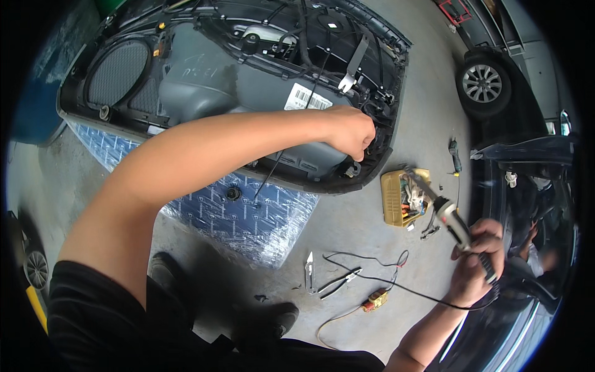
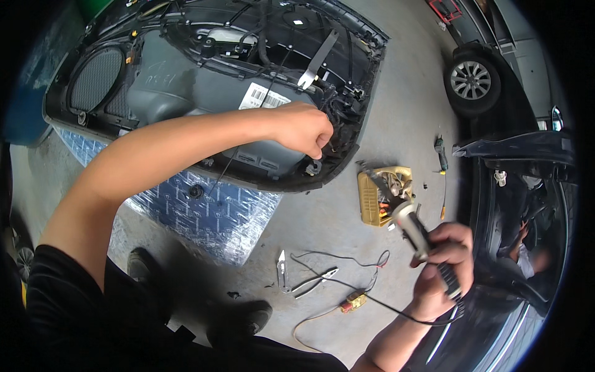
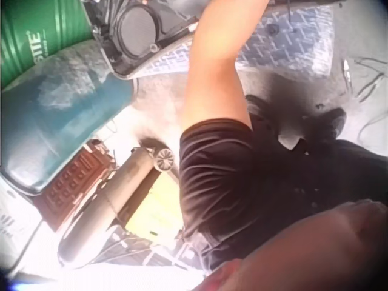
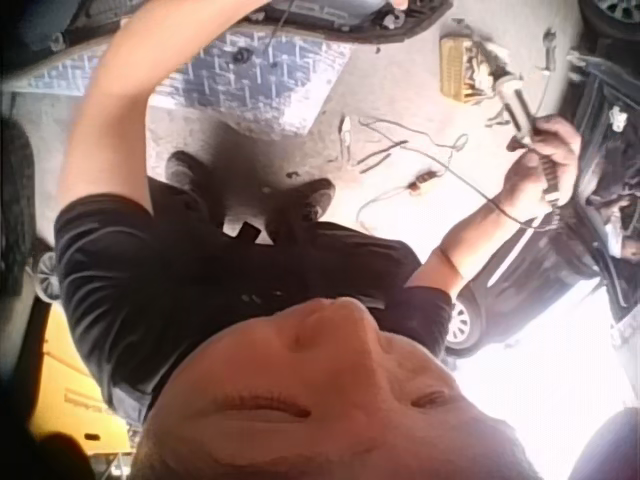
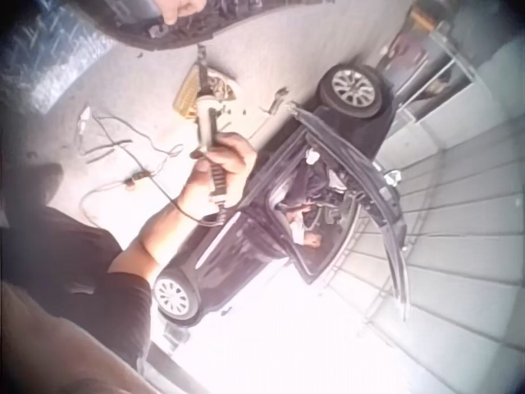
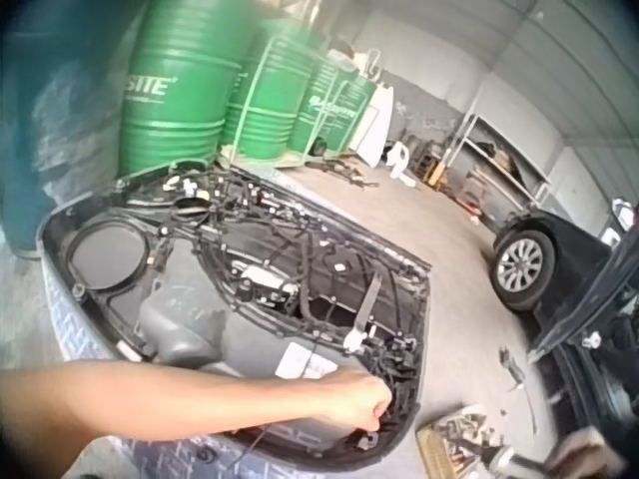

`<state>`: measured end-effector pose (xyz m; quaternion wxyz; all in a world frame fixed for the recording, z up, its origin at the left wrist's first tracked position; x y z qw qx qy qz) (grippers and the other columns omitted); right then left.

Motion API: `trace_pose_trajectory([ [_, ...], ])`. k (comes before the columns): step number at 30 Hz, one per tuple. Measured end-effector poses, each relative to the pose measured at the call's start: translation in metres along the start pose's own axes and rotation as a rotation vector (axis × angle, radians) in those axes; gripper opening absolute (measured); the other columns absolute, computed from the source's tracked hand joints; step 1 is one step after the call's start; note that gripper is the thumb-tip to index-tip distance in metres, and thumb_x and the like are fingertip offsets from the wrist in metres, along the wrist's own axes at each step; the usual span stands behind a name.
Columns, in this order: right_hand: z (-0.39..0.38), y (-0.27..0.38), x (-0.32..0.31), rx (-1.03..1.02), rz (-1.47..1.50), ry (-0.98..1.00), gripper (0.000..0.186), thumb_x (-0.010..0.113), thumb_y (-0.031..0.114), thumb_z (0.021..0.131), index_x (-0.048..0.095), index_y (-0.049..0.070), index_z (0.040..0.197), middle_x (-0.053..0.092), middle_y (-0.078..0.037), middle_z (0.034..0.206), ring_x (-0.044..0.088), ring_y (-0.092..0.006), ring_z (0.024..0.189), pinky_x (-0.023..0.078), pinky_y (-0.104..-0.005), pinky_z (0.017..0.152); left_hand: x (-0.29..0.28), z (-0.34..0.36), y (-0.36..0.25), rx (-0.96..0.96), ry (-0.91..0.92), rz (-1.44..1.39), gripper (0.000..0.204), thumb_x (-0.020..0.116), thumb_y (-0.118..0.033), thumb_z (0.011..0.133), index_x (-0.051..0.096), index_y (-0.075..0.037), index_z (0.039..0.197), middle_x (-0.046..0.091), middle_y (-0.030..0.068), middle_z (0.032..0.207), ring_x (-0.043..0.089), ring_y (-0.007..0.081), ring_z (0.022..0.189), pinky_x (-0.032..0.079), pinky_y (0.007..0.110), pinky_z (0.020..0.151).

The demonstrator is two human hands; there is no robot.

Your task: The person works on a car part placed on a blue mat, using a soldering iron to heat and manipulate small components. They handle wires and connectors, adjusting and securing them with tools.

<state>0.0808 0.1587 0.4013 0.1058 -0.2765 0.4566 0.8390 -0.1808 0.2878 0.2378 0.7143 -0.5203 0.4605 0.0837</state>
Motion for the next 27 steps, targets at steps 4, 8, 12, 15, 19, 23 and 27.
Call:
trace_pose_trajectory([
  [4, -0.013, 0.015, 0.030, -0.072, -0.213, 0.105, 0.024, 0.070, 0.025, 0.076, 0.061, 0.003, 0.078, 0.062, -0.015, 0.090, 0.060, -0.0236, 0.076, 0.048, -0.0342, 0.069, 0.003, 0.003, -0.006, -0.086, 0.055, 0.062, 0.024, 0.079, -0.026, 0.073, 0.073, -0.010, 0.089, 0.073, 0.0057, 0.091, 0.069, 0.0257, 0.091, 0.053, 0.040, 0.076],
  [8, -0.014, 0.008, 0.054, -0.049, -0.141, 0.216, 0.015, 0.066, 0.011, 0.068, 0.063, 0.001, 0.078, 0.063, -0.016, 0.092, 0.063, -0.0240, 0.078, 0.050, -0.0325, 0.071, 0.001, 0.004, -0.002, -0.097, 0.100, 0.075, 0.028, 0.080, -0.029, 0.073, 0.074, -0.010, 0.094, 0.073, 0.0059, 0.095, 0.069, 0.0261, 0.093, 0.053, 0.042, 0.077],
  [12, -0.017, -0.002, 0.059, -0.068, -0.164, 0.217, 0.013, 0.067, 0.009, 0.069, 0.063, 0.002, 0.079, 0.064, -0.014, 0.092, 0.063, -0.0219, 0.078, 0.050, -0.0312, 0.069, 0.000, 0.008, -0.006, -0.110, 0.137, 0.097, 0.033, 0.080, -0.030, 0.072, 0.075, -0.010, 0.097, 0.073, 0.0064, 0.098, 0.069, 0.0274, 0.095, 0.053, 0.043, 0.077],
  [15, -0.019, -0.005, 0.060, -0.048, -0.163, 0.189, 0.012, 0.067, 0.009, 0.070, 0.063, 0.002, 0.080, 0.064, -0.014, 0.092, 0.063, -0.0214, 0.077, 0.050, -0.0309, 0.069, 0.001, 0.010, -0.008, -0.104, 0.154, 0.107, 0.035, 0.080, -0.031, 0.072, 0.075, -0.009, 0.098, 0.073, 0.0064, 0.100, 0.068, 0.0281, 0.096, 0.053, 0.044, 0.079],
  [19, -0.026, -0.012, 0.065, -0.054, -0.181, 0.168, 0.011, 0.068, 0.009, 0.072, 0.063, 0.002, 0.080, 0.064, -0.013, 0.092, 0.062, -0.0214, 0.077, 0.050, -0.0312, 0.069, 0.002, 0.006, -0.007, -0.079, 0.128, 0.114, 0.031, 0.080, -0.029, 0.071, 0.074, -0.008, 0.093, 0.073, 0.0067, 0.094, 0.069, 0.0267, 0.091, 0.052, 0.042, 0.076],
  [23, -0.027, -0.009, 0.072, -0.146, -0.260, 0.184, 0.011, 0.068, 0.008, 0.072, 0.064, 0.002, 0.080, 0.064, -0.013, 0.092, 0.063, -0.0221, 0.077, 0.050, -0.0315, 0.069, 0.001, 0.005, -0.009, -0.069, 0.115, 0.134, 0.030, 0.081, -0.029, 0.070, 0.074, -0.008, 0.090, 0.073, 0.0066, 0.090, 0.069, 0.0259, 0.089, 0.052, 0.042, 0.073],
  [27, -0.030, -0.002, 0.081, -0.274, -0.327, 0.214, 0.017, 0.065, 0.004, 0.062, 0.065, 0.002, 0.079, 0.064, -0.012, 0.090, 0.063, -0.0227, 0.072, 0.051, -0.0319, 0.065, 0.000, 0.003, -0.011, -0.066, 0.115, 0.137, 0.030, 0.080, -0.030, 0.070, 0.075, -0.009, 0.090, 0.073, 0.0066, 0.090, 0.069, 0.0261, 0.089, 0.052, 0.042, 0.073],
])
Point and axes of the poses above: each hand's wrist, its own z-axis towards the middle knuckle, its own x-axis out of the palm, y = z × x, the point moved 2 cm from there along z, towards the middle knuckle
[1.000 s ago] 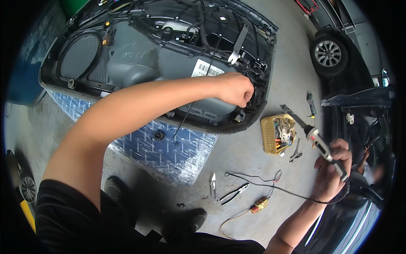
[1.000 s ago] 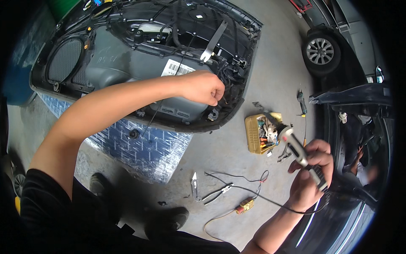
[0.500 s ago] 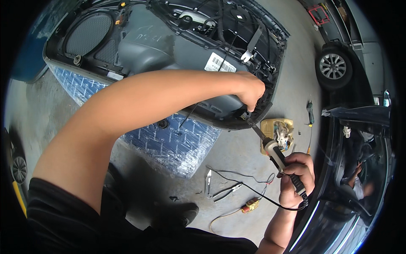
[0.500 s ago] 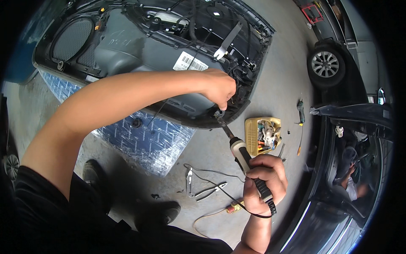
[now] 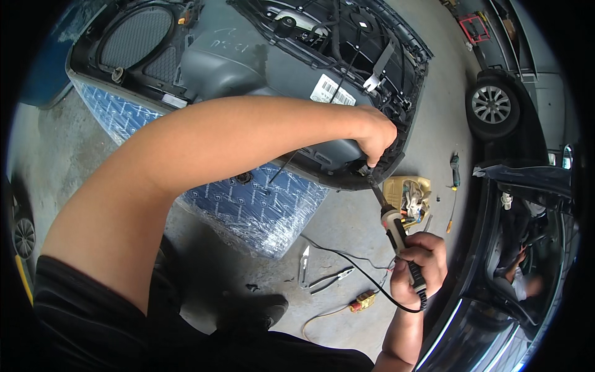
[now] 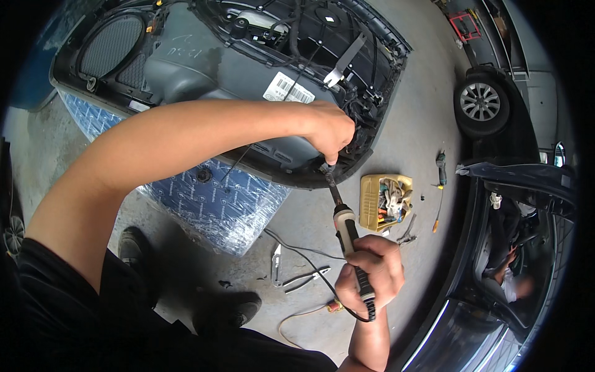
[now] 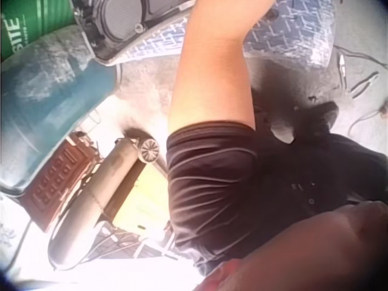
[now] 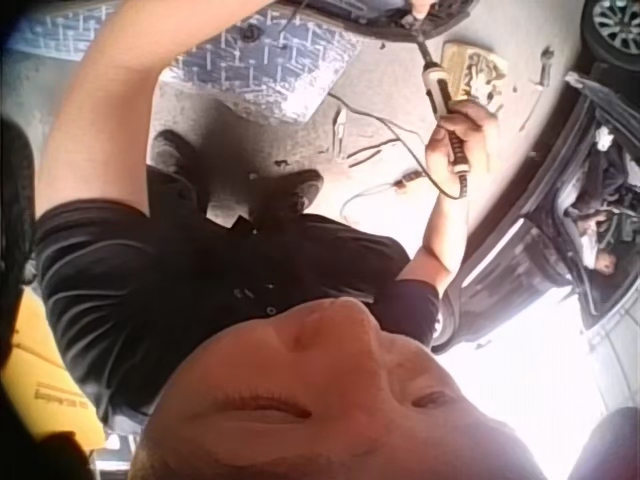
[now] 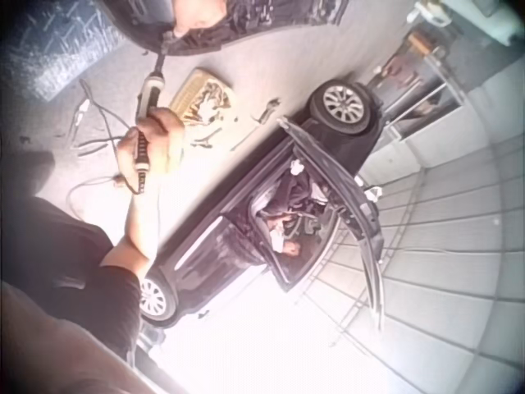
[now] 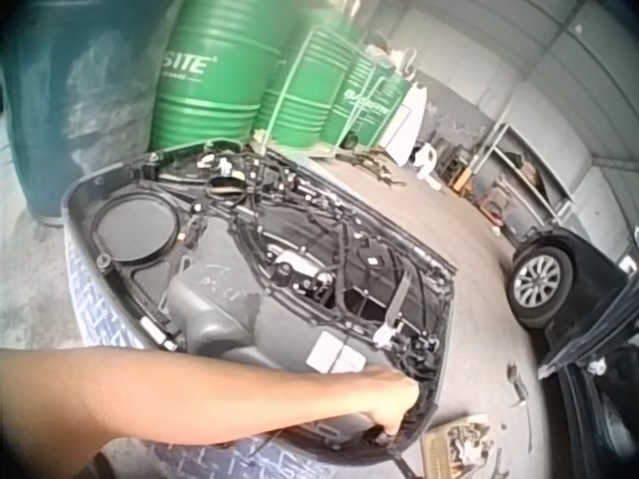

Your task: The person works on a car part placed on a blue mat, using a soldering iron to heat and manipulate small components. They handle wires and connectors, adjusting and securing them with tools.

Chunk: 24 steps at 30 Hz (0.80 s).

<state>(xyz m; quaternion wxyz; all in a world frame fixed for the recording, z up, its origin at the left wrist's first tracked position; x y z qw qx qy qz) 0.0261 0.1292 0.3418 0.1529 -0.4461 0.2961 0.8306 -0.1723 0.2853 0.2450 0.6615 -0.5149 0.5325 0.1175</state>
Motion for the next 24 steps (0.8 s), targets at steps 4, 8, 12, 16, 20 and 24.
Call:
trace_pose_trajectory([
  [4, 0.001, 0.004, 0.008, -0.115, -0.049, 0.013, 0.019, 0.066, 0.001, 0.059, 0.065, 0.003, 0.078, 0.064, -0.010, 0.089, 0.065, -0.0214, 0.064, 0.051, -0.0296, 0.054, 0.000, 0.000, -0.001, -0.013, 0.008, 0.007, 0.030, 0.080, -0.030, 0.071, 0.075, -0.009, 0.091, 0.073, 0.0068, 0.090, 0.069, 0.0264, 0.088, 0.052, 0.042, 0.073],
  [8, 0.001, 0.002, 0.014, -0.121, -0.049, 0.023, 0.018, 0.065, 0.002, 0.059, 0.064, 0.003, 0.078, 0.064, -0.011, 0.089, 0.064, -0.0219, 0.066, 0.051, -0.0301, 0.057, -0.001, -0.001, 0.000, -0.012, 0.019, 0.009, 0.030, 0.080, -0.031, 0.071, 0.075, -0.008, 0.090, 0.073, 0.0070, 0.089, 0.069, 0.0266, 0.087, 0.052, 0.043, 0.072],
  [12, 0.001, 0.006, 0.015, -0.110, -0.031, 0.063, 0.016, 0.063, 0.002, 0.062, 0.063, 0.002, 0.078, 0.064, -0.013, 0.088, 0.063, -0.0226, 0.069, 0.050, -0.0305, 0.062, -0.001, 0.001, -0.002, -0.017, 0.040, 0.038, 0.035, 0.081, -0.031, 0.071, 0.075, -0.008, 0.096, 0.073, 0.0076, 0.096, 0.069, 0.0273, 0.092, 0.052, 0.042, 0.076],
  [16, 0.000, 0.007, 0.018, -0.134, -0.033, 0.069, 0.016, 0.064, 0.003, 0.062, 0.063, 0.002, 0.078, 0.063, -0.012, 0.088, 0.064, -0.0227, 0.068, 0.051, -0.0312, 0.060, 0.000, 0.002, -0.003, -0.021, 0.029, 0.043, 0.034, 0.081, -0.031, 0.070, 0.075, -0.008, 0.094, 0.073, 0.0076, 0.095, 0.069, 0.0274, 0.092, 0.052, 0.043, 0.076],
  [20, -0.004, 0.008, 0.022, -0.162, -0.070, 0.068, 0.016, 0.064, 0.003, 0.062, 0.063, 0.003, 0.078, 0.063, -0.012, 0.087, 0.064, -0.0234, 0.065, 0.052, -0.0312, 0.057, 0.002, 0.003, -0.001, -0.012, -0.006, 0.065, 0.029, 0.080, -0.031, 0.069, 0.075, -0.008, 0.085, 0.073, 0.0068, 0.086, 0.070, 0.0269, 0.085, 0.052, 0.043, 0.070],
  [24, -0.005, 0.008, 0.026, -0.192, -0.077, 0.052, 0.017, 0.064, 0.002, 0.061, 0.063, 0.003, 0.078, 0.063, -0.012, 0.086, 0.063, -0.0233, 0.063, 0.051, -0.0308, 0.054, 0.001, 0.003, -0.004, -0.005, 0.009, 0.091, 0.029, 0.080, -0.031, 0.069, 0.075, -0.008, 0.086, 0.073, 0.0067, 0.086, 0.070, 0.0269, 0.084, 0.053, 0.043, 0.069],
])
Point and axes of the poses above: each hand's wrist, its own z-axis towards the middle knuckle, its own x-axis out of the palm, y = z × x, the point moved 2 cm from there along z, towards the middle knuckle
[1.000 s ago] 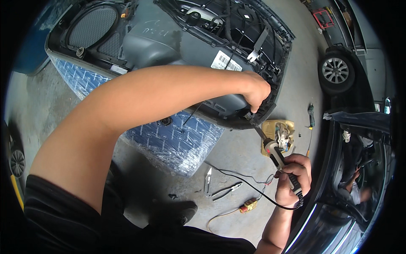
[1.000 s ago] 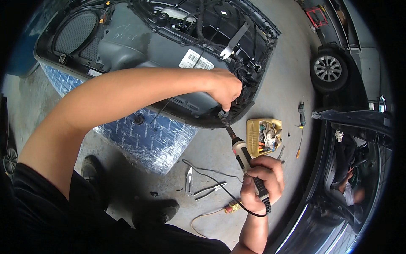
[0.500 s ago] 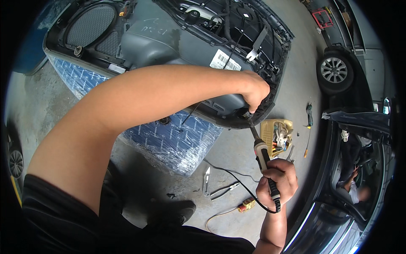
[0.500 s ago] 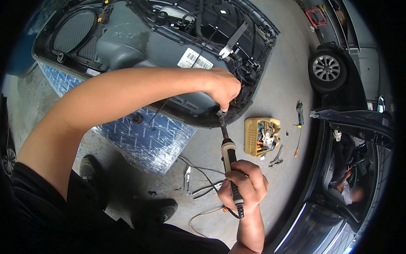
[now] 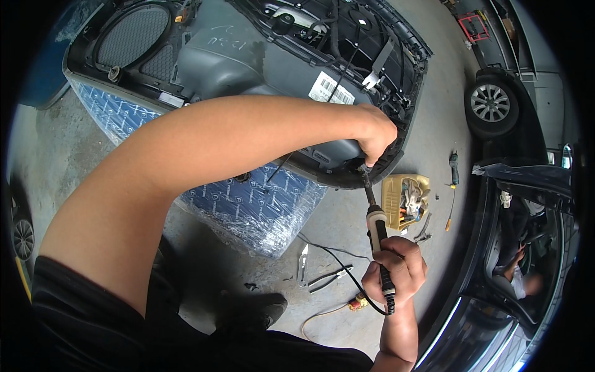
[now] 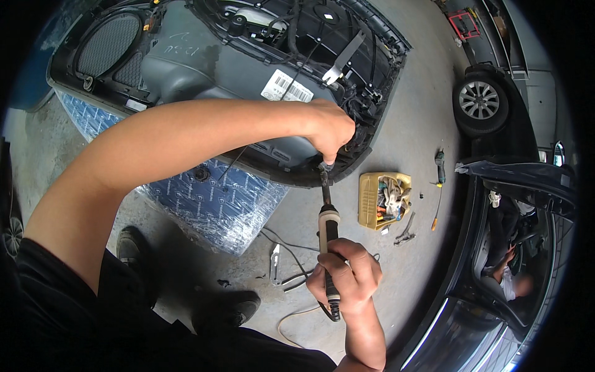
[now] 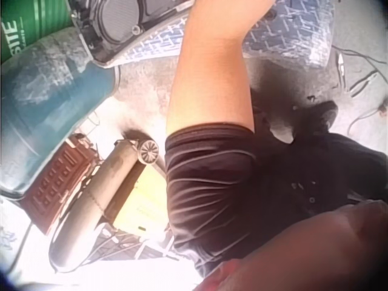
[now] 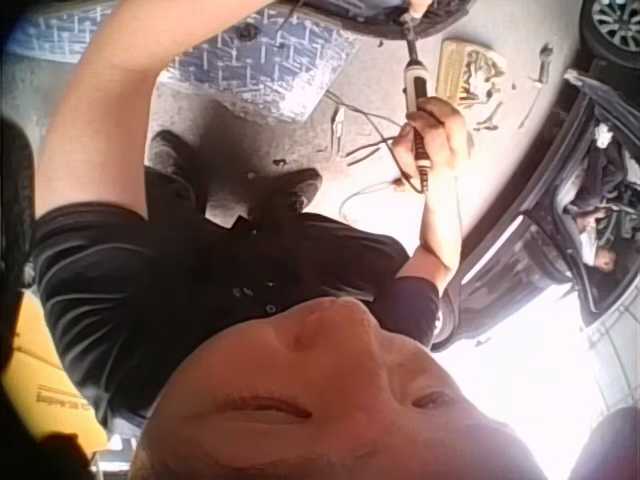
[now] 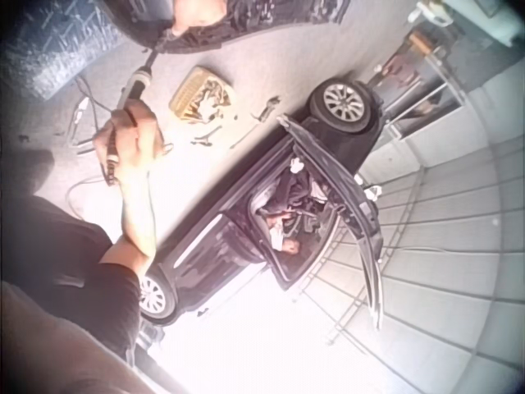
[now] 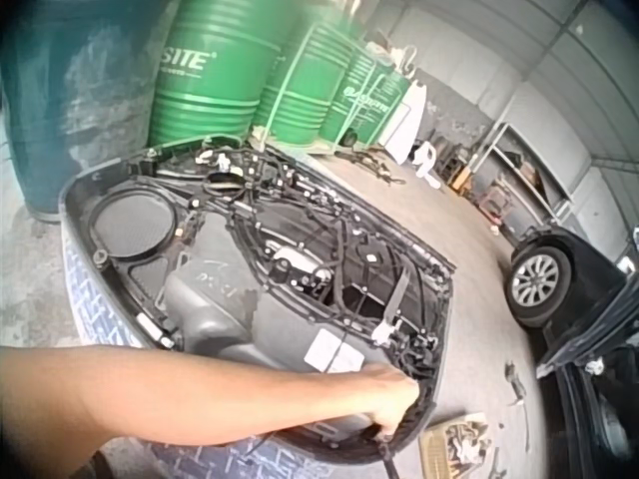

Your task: The person works on a car part placed on a blue mat, using a soldering iron to heat and manipulate small components. They handle wires and connectors, adjusting and securing them with tools.

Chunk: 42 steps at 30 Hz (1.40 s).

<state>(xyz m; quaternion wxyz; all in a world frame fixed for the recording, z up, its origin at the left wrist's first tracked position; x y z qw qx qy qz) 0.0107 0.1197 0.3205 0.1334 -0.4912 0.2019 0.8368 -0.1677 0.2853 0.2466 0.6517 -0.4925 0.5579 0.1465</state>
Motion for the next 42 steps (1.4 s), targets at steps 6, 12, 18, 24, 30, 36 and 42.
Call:
trace_pose_trajectory([
  [6, 0.002, 0.001, 0.003, -0.031, -0.042, -0.009, 0.025, 0.065, 0.000, 0.053, 0.064, 0.005, 0.077, 0.061, -0.009, 0.085, 0.062, -0.0204, 0.060, 0.050, -0.0289, 0.049, 0.001, 0.000, -0.001, 0.000, 0.002, 0.027, 0.029, 0.080, -0.031, 0.069, 0.076, -0.008, 0.086, 0.073, 0.0071, 0.087, 0.070, 0.0269, 0.085, 0.053, 0.043, 0.069],
  [12, 0.003, 0.002, 0.007, -0.056, -0.043, 0.011, 0.027, 0.066, -0.001, 0.049, 0.063, 0.005, 0.075, 0.059, -0.007, 0.082, 0.059, -0.0176, 0.057, 0.049, -0.0276, 0.046, 0.000, 0.000, -0.003, -0.027, 0.019, 0.035, 0.028, 0.080, -0.029, 0.069, 0.076, -0.008, 0.087, 0.073, 0.0077, 0.089, 0.070, 0.0272, 0.088, 0.054, 0.043, 0.071],
  [18, 0.001, 0.003, 0.010, -0.085, -0.065, 0.010, 0.025, 0.066, 0.000, 0.049, 0.062, 0.005, 0.074, 0.059, -0.007, 0.081, 0.057, -0.0165, 0.055, 0.048, -0.0271, 0.045, 0.000, -0.001, -0.005, -0.047, 0.021, 0.040, 0.029, 0.081, -0.028, 0.069, 0.076, -0.008, 0.090, 0.074, 0.0079, 0.091, 0.070, 0.0278, 0.090, 0.054, 0.043, 0.073],
  [24, -0.001, 0.003, 0.012, -0.104, -0.075, 0.015, 0.024, 0.066, 0.001, 0.049, 0.062, 0.005, 0.073, 0.060, -0.007, 0.082, 0.057, -0.0162, 0.055, 0.049, -0.0275, 0.045, 0.001, 0.000, -0.005, -0.054, 0.020, 0.048, 0.030, 0.081, -0.027, 0.068, 0.075, -0.008, 0.091, 0.074, 0.0079, 0.092, 0.070, 0.0278, 0.091, 0.055, 0.043, 0.073],
  [30, -0.002, 0.003, 0.013, -0.138, -0.094, 0.023, 0.026, 0.066, 0.002, 0.049, 0.063, 0.005, 0.075, 0.060, -0.006, 0.083, 0.057, -0.0159, 0.056, 0.047, -0.0270, 0.044, 0.000, 0.000, -0.006, -0.049, 0.032, 0.065, 0.030, 0.081, -0.027, 0.068, 0.075, -0.008, 0.091, 0.074, 0.0076, 0.092, 0.070, 0.0275, 0.091, 0.055, 0.043, 0.073],
  [36, -0.004, 0.002, 0.014, -0.156, -0.112, 0.034, 0.026, 0.065, 0.005, 0.051, 0.063, 0.005, 0.076, 0.060, -0.006, 0.084, 0.055, -0.0150, 0.054, 0.045, -0.0264, 0.043, 0.000, 0.001, -0.007, -0.049, 0.037, 0.073, 0.031, 0.081, -0.028, 0.068, 0.076, -0.008, 0.092, 0.074, 0.0077, 0.093, 0.070, 0.0277, 0.092, 0.055, 0.043, 0.072],
  [42, -0.003, 0.002, 0.013, -0.169, -0.125, 0.040, 0.025, 0.066, 0.006, 0.051, 0.062, 0.006, 0.076, 0.060, -0.005, 0.084, 0.054, -0.0148, 0.054, 0.044, -0.0264, 0.043, 0.000, 0.000, -0.007, -0.057, 0.041, 0.075, 0.031, 0.082, -0.028, 0.069, 0.076, -0.008, 0.092, 0.074, 0.0085, 0.093, 0.070, 0.0282, 0.092, 0.055, 0.043, 0.073],
])
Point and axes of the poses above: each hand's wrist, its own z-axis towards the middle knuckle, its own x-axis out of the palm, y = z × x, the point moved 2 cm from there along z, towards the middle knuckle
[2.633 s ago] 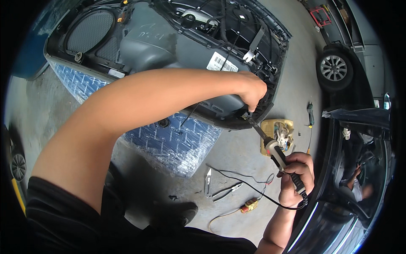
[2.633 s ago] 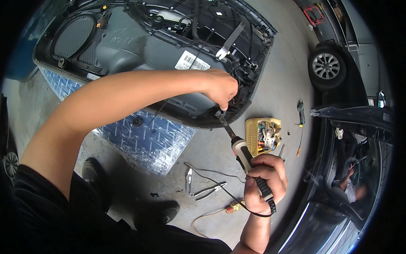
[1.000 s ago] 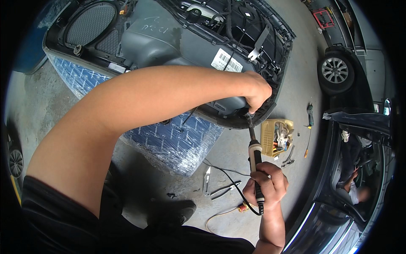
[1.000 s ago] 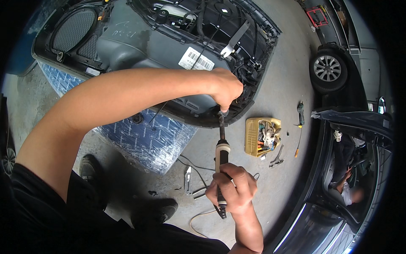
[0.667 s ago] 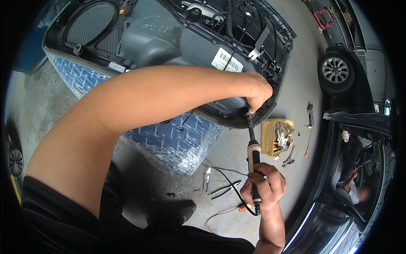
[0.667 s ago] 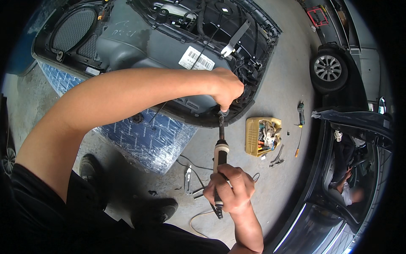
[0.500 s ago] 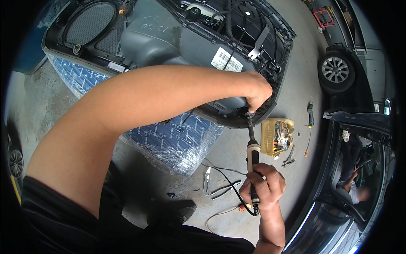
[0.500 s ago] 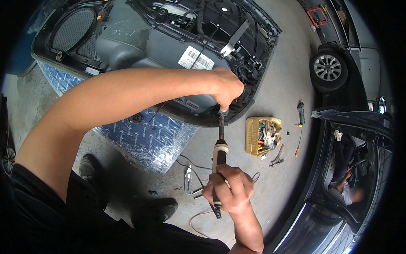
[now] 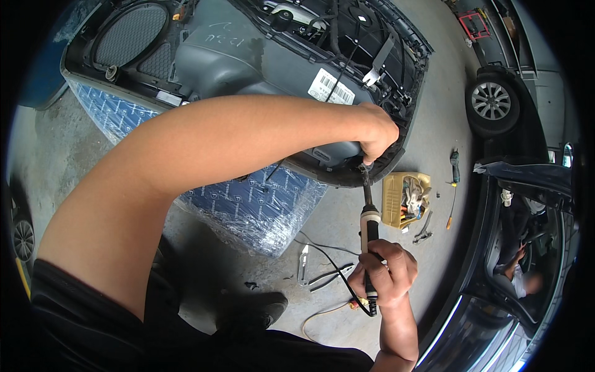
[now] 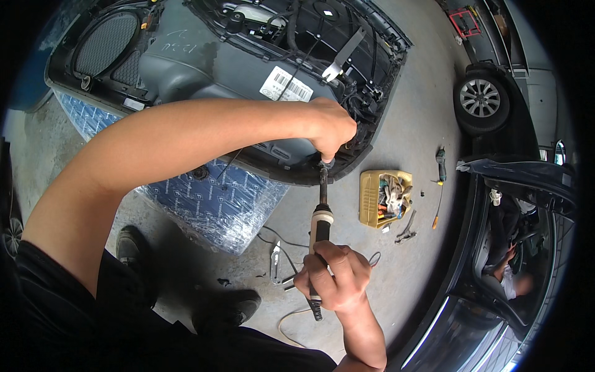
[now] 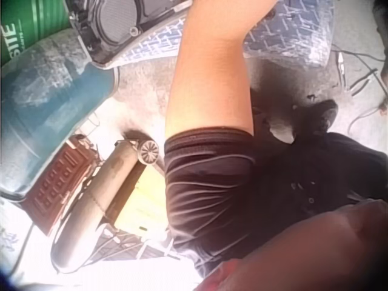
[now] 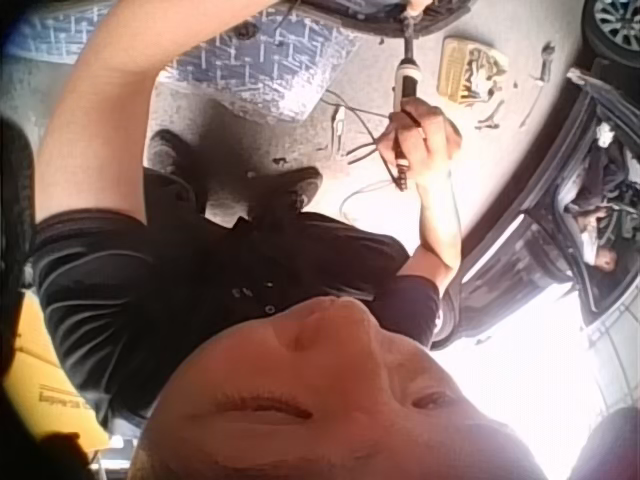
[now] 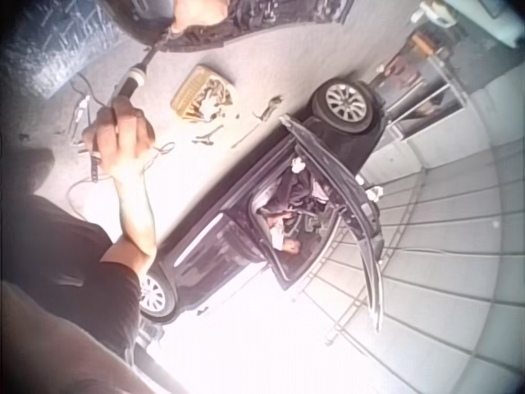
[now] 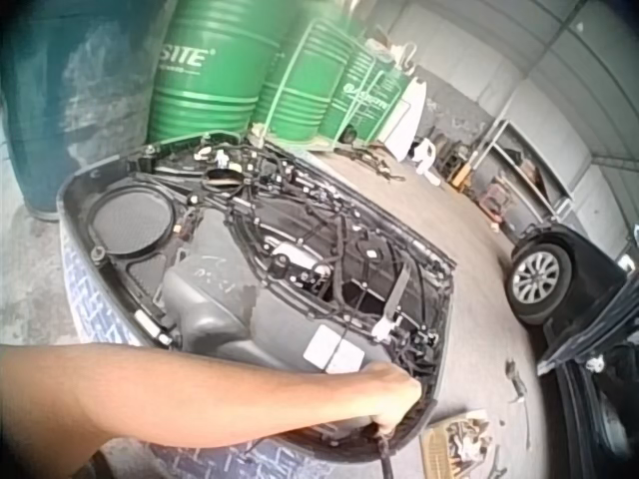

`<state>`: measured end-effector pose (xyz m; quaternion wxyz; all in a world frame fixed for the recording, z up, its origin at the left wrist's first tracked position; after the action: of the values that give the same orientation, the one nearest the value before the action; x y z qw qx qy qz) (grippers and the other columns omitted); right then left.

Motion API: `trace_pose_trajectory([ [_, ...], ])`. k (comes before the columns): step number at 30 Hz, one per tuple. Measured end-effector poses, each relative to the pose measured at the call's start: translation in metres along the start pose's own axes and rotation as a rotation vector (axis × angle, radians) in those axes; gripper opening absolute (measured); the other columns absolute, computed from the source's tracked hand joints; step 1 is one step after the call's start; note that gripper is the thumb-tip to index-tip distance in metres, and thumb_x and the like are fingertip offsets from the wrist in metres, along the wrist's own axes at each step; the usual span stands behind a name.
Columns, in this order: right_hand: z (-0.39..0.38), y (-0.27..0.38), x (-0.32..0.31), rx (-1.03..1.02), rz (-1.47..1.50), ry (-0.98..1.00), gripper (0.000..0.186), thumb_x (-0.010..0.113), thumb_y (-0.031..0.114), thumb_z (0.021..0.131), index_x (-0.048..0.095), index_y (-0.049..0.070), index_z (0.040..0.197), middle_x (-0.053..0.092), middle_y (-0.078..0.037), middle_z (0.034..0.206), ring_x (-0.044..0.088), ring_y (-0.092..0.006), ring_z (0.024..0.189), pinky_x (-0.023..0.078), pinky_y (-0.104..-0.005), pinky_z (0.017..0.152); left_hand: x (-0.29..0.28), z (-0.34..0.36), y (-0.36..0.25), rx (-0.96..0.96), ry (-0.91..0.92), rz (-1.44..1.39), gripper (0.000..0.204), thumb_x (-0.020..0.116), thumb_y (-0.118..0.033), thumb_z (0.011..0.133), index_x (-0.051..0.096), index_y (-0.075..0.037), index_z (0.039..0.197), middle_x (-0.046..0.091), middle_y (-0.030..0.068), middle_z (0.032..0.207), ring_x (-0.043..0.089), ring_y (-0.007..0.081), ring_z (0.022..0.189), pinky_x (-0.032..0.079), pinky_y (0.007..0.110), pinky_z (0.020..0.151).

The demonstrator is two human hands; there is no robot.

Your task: The person works on a car part placed on a blue mat, using a soldering iron to heat and manipulate small components. They handle wires and connectors, adjusting and securing them with tools.

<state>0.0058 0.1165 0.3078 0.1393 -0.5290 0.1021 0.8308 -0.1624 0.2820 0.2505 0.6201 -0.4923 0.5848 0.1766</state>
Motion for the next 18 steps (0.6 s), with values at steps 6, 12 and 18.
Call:
trace_pose_trajectory([
  [6, 0.0004, -0.0003, -0.0017, -0.004, 0.003, 0.001, 0.025, 0.066, 0.007, 0.050, 0.062, 0.006, 0.075, 0.060, -0.005, 0.084, 0.054, -0.0148, 0.054, 0.044, -0.0263, 0.043, -0.0022, 0.0008, -0.0006, -0.011, 0.076, -0.014, 0.051, 0.085, -0.031, 0.070, 0.072, -0.009, 0.113, 0.072, 0.0081, 0.112, 0.068, 0.0285, 0.104, 0.054, 0.044, 0.083],
  [12, 0.0009, -0.0023, -0.0033, 0.005, 0.012, -0.004, 0.026, 0.066, 0.007, 0.049, 0.062, 0.006, 0.075, 0.060, -0.005, 0.083, 0.054, -0.0150, 0.054, 0.043, -0.0262, 0.043, -0.0008, -0.0007, -0.0005, 0.003, -0.005, -0.017, 0.030, 0.082, -0.026, 0.069, 0.076, -0.007, 0.093, 0.074, 0.0091, 0.093, 0.070, 0.0288, 0.093, 0.055, 0.043, 0.073],
  [18, -0.0006, -0.0035, -0.0038, 0.010, 0.015, -0.013, 0.028, 0.065, 0.006, 0.046, 0.061, 0.006, 0.074, 0.060, -0.006, 0.083, 0.053, -0.0150, 0.053, 0.042, -0.0258, 0.042, -0.0023, 0.0006, 0.0004, -0.004, 0.068, -0.032, 0.049, 0.085, -0.031, 0.069, 0.073, -0.008, 0.112, 0.072, 0.0082, 0.111, 0.068, 0.0292, 0.104, 0.054, 0.044, 0.082],
])
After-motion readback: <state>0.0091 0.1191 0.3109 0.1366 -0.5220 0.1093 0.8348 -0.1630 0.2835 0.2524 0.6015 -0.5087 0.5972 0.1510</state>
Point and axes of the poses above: each hand's wrist, its own z-axis towards the middle knuckle, its own x-axis out of the palm, y = z × x, the point moved 2 cm from there along z, towards the middle knuckle
